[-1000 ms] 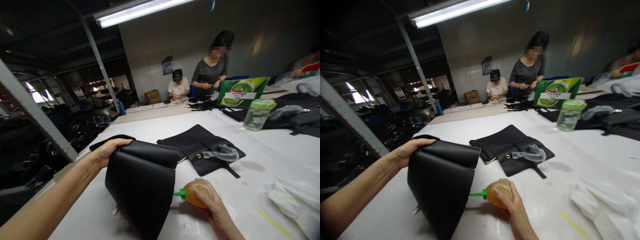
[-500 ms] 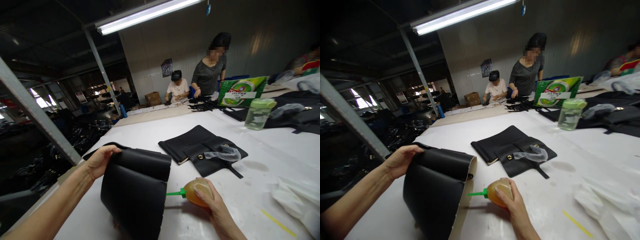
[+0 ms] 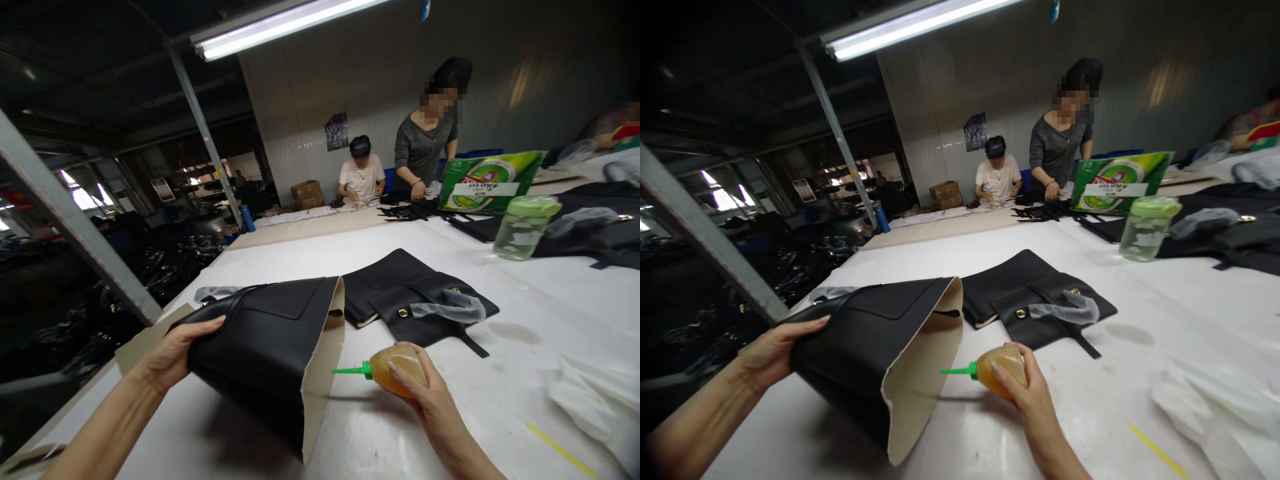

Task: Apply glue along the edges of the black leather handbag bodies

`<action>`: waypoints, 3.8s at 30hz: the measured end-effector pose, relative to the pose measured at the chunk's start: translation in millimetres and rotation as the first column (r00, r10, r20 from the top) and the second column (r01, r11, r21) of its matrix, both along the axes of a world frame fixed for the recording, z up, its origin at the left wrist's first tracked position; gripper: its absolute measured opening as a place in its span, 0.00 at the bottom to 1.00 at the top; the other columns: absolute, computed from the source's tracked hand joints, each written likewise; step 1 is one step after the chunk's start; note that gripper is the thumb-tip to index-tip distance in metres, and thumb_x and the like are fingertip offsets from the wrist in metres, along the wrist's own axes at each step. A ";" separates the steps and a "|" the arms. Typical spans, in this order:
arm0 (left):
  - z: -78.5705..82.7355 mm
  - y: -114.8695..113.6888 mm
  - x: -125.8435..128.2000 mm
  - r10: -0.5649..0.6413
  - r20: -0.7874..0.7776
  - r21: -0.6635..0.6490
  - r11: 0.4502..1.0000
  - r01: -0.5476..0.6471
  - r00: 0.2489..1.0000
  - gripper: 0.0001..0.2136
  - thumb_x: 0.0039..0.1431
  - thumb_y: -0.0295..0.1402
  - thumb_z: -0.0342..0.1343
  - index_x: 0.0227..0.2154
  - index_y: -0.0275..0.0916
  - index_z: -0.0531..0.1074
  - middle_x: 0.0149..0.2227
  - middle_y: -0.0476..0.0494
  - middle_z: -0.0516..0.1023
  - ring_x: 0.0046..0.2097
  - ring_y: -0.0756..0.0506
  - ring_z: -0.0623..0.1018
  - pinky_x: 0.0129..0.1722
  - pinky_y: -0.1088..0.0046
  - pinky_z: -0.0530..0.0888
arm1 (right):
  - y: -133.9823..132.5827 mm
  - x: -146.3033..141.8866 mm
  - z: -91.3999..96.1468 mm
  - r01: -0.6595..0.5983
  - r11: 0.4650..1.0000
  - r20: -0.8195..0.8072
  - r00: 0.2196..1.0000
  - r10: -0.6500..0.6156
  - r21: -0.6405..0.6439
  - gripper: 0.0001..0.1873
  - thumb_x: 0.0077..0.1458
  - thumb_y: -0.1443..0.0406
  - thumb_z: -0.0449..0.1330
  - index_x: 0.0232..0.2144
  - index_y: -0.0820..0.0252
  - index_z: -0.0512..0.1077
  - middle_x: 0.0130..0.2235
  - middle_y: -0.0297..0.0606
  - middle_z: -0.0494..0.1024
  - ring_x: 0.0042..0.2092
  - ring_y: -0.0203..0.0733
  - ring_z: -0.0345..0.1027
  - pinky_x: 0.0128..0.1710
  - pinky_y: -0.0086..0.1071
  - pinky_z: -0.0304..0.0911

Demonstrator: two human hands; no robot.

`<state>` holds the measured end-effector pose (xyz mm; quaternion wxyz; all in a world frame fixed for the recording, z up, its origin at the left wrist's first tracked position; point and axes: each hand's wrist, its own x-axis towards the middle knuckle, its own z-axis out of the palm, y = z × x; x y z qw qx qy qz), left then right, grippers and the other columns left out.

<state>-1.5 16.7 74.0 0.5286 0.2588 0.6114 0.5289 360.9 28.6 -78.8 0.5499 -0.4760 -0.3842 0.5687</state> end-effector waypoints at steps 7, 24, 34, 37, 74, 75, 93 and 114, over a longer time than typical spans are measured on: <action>-51.7 -20.2 -22.2 0.008 0.098 -0.051 0.999 -0.003 0.995 0.08 0.50 0.21 0.59 0.34 0.31 0.79 0.36 0.36 0.82 0.39 0.42 0.81 0.41 0.72 0.78 | 18.6 1.4 -1.2 -0.004 0.996 0.169 0.985 -0.012 0.093 0.28 0.48 0.49 0.64 0.48 0.51 0.61 0.41 0.36 0.72 0.44 0.50 0.67 0.40 0.39 0.64; -77.0 -44.4 -37.7 0.026 0.239 -0.107 0.994 0.000 0.971 0.10 0.49 0.25 0.61 0.37 0.31 0.79 0.40 0.36 0.81 0.46 0.39 0.78 0.47 0.69 0.76 | 92.3 -25.2 -16.4 -0.021 0.951 0.563 0.810 -0.165 0.309 0.30 0.47 0.48 0.63 0.48 0.52 0.62 0.45 0.38 0.71 0.44 0.52 0.66 0.45 0.42 0.58; -80.4 -42.3 -38.9 0.074 0.253 -0.113 0.992 -0.047 0.965 0.10 0.49 0.23 0.61 0.36 0.30 0.79 0.38 0.36 0.82 0.42 0.39 0.80 0.45 0.68 0.77 | 79.2 -22.1 -16.8 -0.138 0.963 0.483 0.876 0.009 0.231 0.28 0.47 0.51 0.64 0.48 0.52 0.63 0.42 0.36 0.72 0.44 0.52 0.67 0.43 0.39 0.62; -80.4 -43.0 -38.8 0.083 0.268 -0.105 0.993 -0.056 0.960 0.09 0.49 0.23 0.60 0.35 0.30 0.79 0.37 0.35 0.82 0.40 0.40 0.81 0.43 0.69 0.78 | 84.2 -21.1 -15.6 -0.092 0.967 0.487 0.873 -0.037 0.238 0.28 0.46 0.51 0.64 0.47 0.53 0.64 0.42 0.35 0.72 0.43 0.51 0.67 0.43 0.39 0.62; -110.2 -43.2 -55.7 0.107 0.321 -0.076 0.993 -0.087 0.941 0.09 0.51 0.21 0.57 0.34 0.27 0.79 0.34 0.35 0.82 0.34 0.42 0.81 0.38 0.68 0.79 | 22.1 -24.7 -13.5 -0.384 0.918 0.456 0.838 0.300 0.103 0.28 0.50 0.51 0.62 0.50 0.51 0.58 0.44 0.33 0.69 0.43 0.46 0.67 0.43 0.33 0.62; -110.9 -43.2 -55.9 0.106 0.323 -0.074 0.994 -0.086 0.940 0.09 0.50 0.21 0.57 0.34 0.27 0.79 0.34 0.35 0.82 0.34 0.42 0.81 0.38 0.68 0.79 | 18.8 -25.5 -12.6 -0.431 0.898 0.455 0.820 0.347 0.093 0.28 0.50 0.51 0.61 0.50 0.51 0.57 0.43 0.33 0.70 0.43 0.46 0.67 0.43 0.33 0.63; -114.5 -45.2 -52.2 0.120 0.321 -0.081 0.992 -0.099 0.940 0.08 0.51 0.20 0.57 0.32 0.27 0.79 0.32 0.35 0.82 0.32 0.42 0.81 0.35 0.67 0.80 | 9.6 -28.0 -16.7 -0.300 0.944 0.521 0.832 0.190 0.135 0.30 0.50 0.49 0.61 0.50 0.51 0.57 0.48 0.37 0.67 0.47 0.51 0.65 0.47 0.38 0.60; -125.4 -48.1 -56.7 0.095 0.313 -0.036 0.995 -0.088 0.945 0.09 0.47 0.21 0.61 0.34 0.29 0.78 0.33 0.36 0.82 0.33 0.42 0.81 0.38 0.66 0.79 | -30.8 -36.0 -9.5 -0.483 0.876 0.436 0.793 0.426 0.022 0.29 0.49 0.51 0.62 0.50 0.51 0.57 0.40 0.33 0.71 0.38 0.45 0.69 0.39 0.32 0.64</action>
